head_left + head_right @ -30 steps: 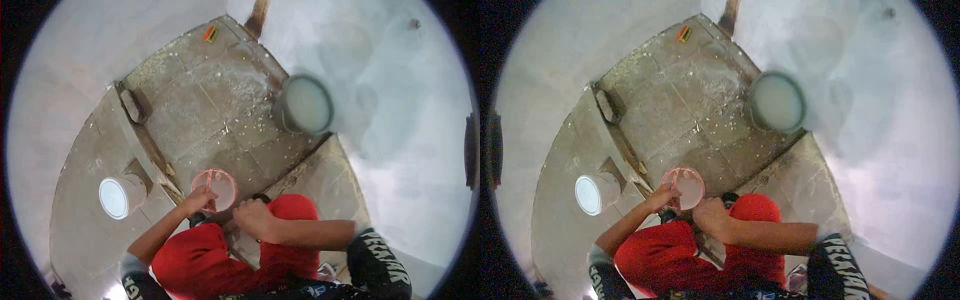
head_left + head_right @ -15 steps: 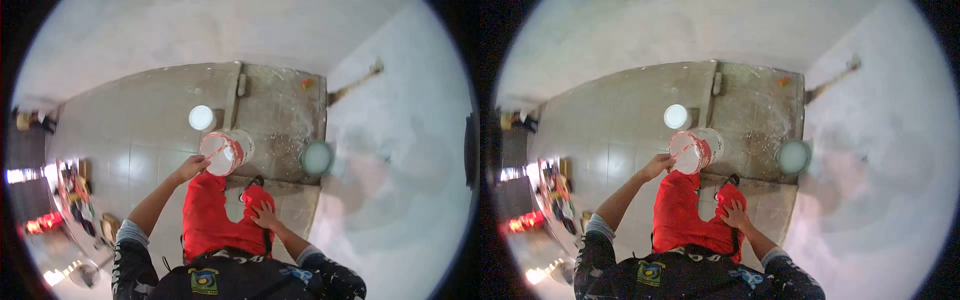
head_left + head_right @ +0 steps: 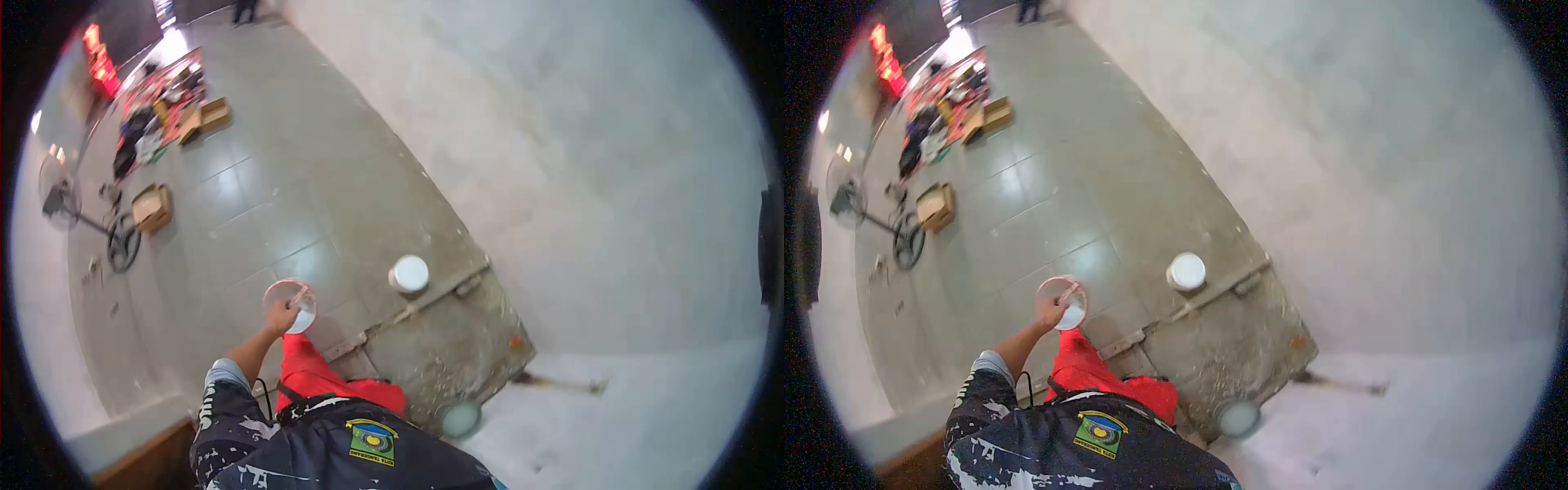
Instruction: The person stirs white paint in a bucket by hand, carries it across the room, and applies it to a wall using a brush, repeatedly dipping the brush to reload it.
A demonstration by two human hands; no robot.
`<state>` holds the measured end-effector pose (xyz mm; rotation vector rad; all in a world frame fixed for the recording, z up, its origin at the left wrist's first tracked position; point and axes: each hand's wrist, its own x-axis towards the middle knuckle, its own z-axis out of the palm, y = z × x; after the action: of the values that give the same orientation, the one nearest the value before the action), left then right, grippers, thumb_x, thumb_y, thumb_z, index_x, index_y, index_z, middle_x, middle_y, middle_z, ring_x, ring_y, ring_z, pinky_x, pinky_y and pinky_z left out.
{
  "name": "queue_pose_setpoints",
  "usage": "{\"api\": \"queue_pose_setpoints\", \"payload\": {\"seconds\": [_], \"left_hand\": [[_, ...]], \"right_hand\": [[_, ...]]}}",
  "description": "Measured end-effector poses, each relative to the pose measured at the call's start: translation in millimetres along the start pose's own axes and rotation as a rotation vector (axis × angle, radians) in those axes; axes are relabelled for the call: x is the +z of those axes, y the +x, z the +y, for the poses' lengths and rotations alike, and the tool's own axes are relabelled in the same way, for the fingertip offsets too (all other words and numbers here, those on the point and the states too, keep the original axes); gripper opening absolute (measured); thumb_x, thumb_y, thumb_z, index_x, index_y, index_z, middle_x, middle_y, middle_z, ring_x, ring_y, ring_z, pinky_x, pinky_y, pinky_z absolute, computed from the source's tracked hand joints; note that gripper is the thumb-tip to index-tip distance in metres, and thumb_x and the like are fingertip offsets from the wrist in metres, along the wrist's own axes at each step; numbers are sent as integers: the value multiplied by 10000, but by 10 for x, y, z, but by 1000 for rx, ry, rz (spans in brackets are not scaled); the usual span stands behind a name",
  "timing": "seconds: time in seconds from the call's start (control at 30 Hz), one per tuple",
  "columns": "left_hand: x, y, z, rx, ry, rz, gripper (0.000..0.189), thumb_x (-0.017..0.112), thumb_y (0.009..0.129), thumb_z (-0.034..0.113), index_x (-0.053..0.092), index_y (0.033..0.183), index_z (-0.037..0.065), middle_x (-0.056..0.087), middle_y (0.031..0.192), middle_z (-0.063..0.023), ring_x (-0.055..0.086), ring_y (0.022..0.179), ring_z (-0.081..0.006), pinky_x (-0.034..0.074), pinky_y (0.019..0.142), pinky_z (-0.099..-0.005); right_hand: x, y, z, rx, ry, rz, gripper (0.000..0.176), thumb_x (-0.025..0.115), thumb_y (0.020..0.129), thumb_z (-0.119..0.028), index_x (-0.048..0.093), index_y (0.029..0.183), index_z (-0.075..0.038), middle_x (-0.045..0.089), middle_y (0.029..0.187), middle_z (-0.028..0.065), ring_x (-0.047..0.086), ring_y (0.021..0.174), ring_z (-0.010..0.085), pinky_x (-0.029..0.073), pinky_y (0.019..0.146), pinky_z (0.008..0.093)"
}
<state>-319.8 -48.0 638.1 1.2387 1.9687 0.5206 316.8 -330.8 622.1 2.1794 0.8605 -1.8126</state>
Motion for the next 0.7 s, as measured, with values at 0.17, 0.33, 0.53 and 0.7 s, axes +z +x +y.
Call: {"api": "queue_pose_setpoints", "payload": {"seconds": [0.17,0.33,0.53,0.7], "left_hand": [[-864,88,-1707,-434,-76,214,434,657,748,301,678,959,-77,691,919,-280,679,902,-400,516,810,-476],[-1595,-99,-1990,-761,-146,351,475,587,774,296,658,1068,-71,648,1118,-306,627,1061,-454,498,935,-476],[-2515,-514,-2601,-1073,-407,514,470,572,787,300,676,1048,-78,656,1084,-319,624,1082,-449,491,949,-476],[-2328,-1129,-2597,-1263,-437,751,467,558,807,294,665,1053,-88,662,1066,-314,641,1042,-451,501,913,-473]], "right_hand": [[-423,348,-2349,-109,70,205,561,520,937,-529,631,1241,-71,667,1026,195,623,994,328,480,863,452],[-247,620,-4576,-323,-42,188,531,526,938,-504,639,1218,-67,664,986,187,623,952,318,484,833,446],[650,940,-6555,-449,-238,62,496,534,938,-473,649,1191,-62,661,939,178,624,901,307,489,797,439],[1097,1496,-7574,-464,-474,-65,467,540,938,-448,658,1168,-58,658,899,170,625,859,297,493,767,433]]}}
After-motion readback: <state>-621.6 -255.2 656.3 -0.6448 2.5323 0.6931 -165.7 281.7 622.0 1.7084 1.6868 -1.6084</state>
